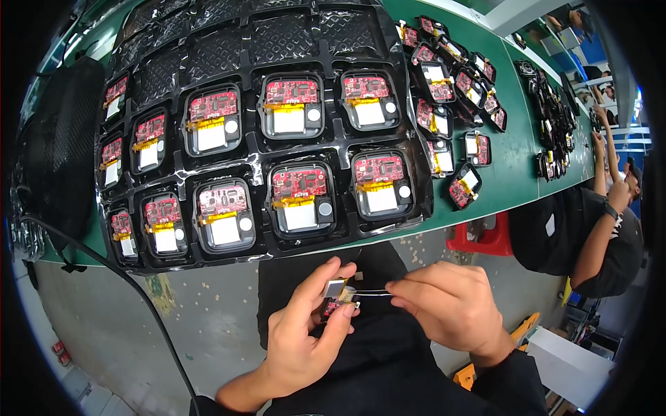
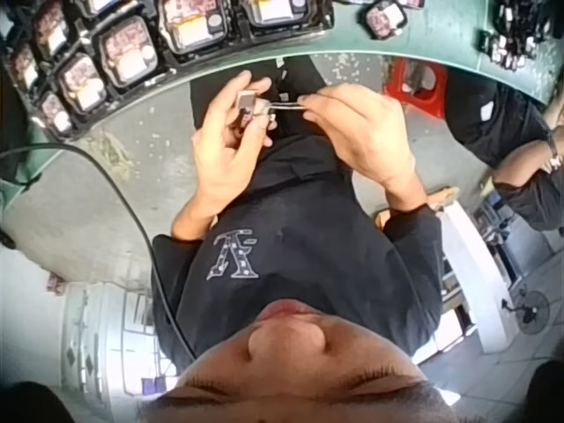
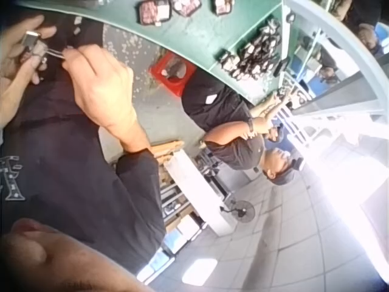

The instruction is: Assembling small electronic devices by installing batteries and components into plastic casings using tweezers on a factory line.

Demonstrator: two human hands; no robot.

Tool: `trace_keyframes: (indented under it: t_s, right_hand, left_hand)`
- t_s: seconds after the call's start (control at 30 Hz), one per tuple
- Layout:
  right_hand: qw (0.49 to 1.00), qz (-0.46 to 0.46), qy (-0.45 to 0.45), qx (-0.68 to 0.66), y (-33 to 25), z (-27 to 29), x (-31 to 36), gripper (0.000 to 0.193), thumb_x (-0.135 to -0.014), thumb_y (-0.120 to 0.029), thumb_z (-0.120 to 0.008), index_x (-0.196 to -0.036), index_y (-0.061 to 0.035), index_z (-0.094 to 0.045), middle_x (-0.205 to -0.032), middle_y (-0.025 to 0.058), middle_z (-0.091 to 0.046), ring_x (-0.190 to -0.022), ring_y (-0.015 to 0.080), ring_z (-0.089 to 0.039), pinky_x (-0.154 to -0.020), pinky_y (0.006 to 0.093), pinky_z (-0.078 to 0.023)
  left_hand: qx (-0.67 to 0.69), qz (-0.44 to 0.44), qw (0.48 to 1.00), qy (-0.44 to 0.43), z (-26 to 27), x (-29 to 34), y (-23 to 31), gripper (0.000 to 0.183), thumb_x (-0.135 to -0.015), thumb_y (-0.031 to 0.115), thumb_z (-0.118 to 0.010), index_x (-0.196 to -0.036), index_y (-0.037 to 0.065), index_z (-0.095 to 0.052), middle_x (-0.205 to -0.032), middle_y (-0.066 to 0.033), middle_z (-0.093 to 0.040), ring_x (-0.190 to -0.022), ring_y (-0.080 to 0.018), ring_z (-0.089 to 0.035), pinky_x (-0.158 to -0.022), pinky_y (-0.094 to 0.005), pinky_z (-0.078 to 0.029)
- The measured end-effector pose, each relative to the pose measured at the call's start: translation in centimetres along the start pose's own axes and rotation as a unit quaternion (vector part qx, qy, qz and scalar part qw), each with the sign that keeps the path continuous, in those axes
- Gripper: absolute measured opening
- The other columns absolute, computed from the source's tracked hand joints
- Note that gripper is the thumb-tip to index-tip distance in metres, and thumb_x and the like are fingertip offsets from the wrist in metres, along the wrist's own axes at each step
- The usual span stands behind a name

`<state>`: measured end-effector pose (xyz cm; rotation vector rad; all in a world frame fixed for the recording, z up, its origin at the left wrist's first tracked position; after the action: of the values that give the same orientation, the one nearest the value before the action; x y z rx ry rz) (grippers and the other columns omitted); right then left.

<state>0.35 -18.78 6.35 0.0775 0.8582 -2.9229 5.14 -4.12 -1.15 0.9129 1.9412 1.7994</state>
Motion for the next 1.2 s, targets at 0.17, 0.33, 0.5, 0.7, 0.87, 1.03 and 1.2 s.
trace_keyframes:
  t_s: [0.17,0.33,0.5,0.7,0.87,1.03,1.2]
  right_hand:
    - [1.000,0.016,0.010,-0.023,0.2,-0.2,-0.3,0.025,-0.076,-0.007,-0.076,-0.101,-0.0058,-0.073,-0.090,0.0030,-0.068,-0.064,0.0179,-0.063,-0.052,0.0301,-0.051]
    - [0.992,0.076,0.048,0.093,-1.4,0.3,0.0,0.034,-0.069,-0.009,-0.072,-0.103,-0.0046,-0.074,-0.090,0.0016,-0.066,-0.060,0.0122,-0.055,-0.048,0.0254,-0.042]
    - [0.984,0.095,0.067,0.135,-2.2,0.7,0.5,0.034,-0.069,-0.011,-0.072,-0.102,-0.0031,-0.075,-0.091,0.0018,-0.066,-0.060,0.0097,-0.051,-0.048,0.0236,-0.036]
    - [0.985,0.094,0.062,0.128,-2.2,0.3,0.4,0.034,-0.069,-0.011,-0.072,-0.101,-0.0025,-0.075,-0.091,0.0026,-0.067,-0.060,0.0096,-0.052,-0.049,0.0233,-0.036]
    - [0.987,0.086,0.067,0.115,-1.9,0.3,0.3,0.033,-0.070,-0.009,-0.072,-0.102,-0.0035,-0.075,-0.092,0.0023,-0.067,-0.060,0.0104,-0.053,-0.049,0.0237,-0.039]
    - [0.999,0.030,0.011,-0.008,0.5,-0.2,-0.5,0.024,-0.072,-0.005,-0.076,-0.095,-0.0076,-0.073,-0.087,0.0020,-0.069,-0.064,0.0176,-0.063,-0.051,0.0309,-0.048]
    - [0.998,0.019,-0.001,-0.060,1.2,-0.3,-0.8,0.022,-0.072,-0.005,-0.078,-0.094,-0.0083,-0.072,-0.087,0.0026,-0.069,-0.065,0.0190,-0.065,-0.053,0.0324,-0.050]
  left_hand:
    - [-0.003,0.009,1.000,-0.006,0.4,0.0,0.1,0.059,-0.097,-0.009,-0.060,-0.151,-0.005,-0.038,-0.137,-0.0257,-0.061,-0.090,-0.0166,-0.071,-0.070,-0.0261,-0.062]
    - [0.002,0.027,1.000,0.009,0.7,-0.3,0.1,0.059,-0.096,-0.008,-0.062,-0.151,-0.005,-0.039,-0.138,-0.0218,-0.062,-0.096,-0.0166,-0.072,-0.074,-0.0268,-0.063]
    - [-0.043,0.007,0.999,0.028,0.7,-0.2,0.1,0.058,-0.096,-0.008,-0.062,-0.150,-0.006,-0.040,-0.135,-0.0215,-0.065,-0.093,-0.0167,-0.073,-0.075,-0.0273,-0.063]
    - [-0.026,0.018,0.999,0.027,0.4,-0.1,0.0,0.058,-0.096,-0.008,-0.062,-0.150,-0.006,-0.040,-0.134,-0.0215,-0.065,-0.094,-0.0172,-0.073,-0.077,-0.0278,-0.062]
    - [-0.009,0.015,1.000,0.014,0.4,-0.2,0.0,0.059,-0.096,-0.008,-0.063,-0.150,-0.005,-0.040,-0.135,-0.0211,-0.065,-0.096,-0.0177,-0.073,-0.079,-0.0280,-0.061]
    - [-0.058,-0.015,0.998,-0.036,0.1,-0.5,0.5,0.061,-0.096,-0.010,-0.060,-0.152,-0.004,-0.036,-0.129,-0.0257,-0.067,-0.081,-0.0126,-0.070,-0.064,-0.0229,-0.057]
    - [-0.036,0.036,0.998,-0.046,0.5,-0.6,0.0,0.062,-0.095,-0.008,-0.063,-0.152,-0.002,-0.040,-0.131,-0.0201,-0.069,-0.098,-0.0190,-0.074,-0.086,-0.0305,-0.059]
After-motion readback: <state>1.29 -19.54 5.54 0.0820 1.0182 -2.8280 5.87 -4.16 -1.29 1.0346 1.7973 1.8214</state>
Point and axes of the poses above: each hand's wrist, its own x-axis away from the middle knuckle, its own z-axis out of the back of the hand, y = z × x, the point moved 9 cm from there along -x, towards the middle knuckle
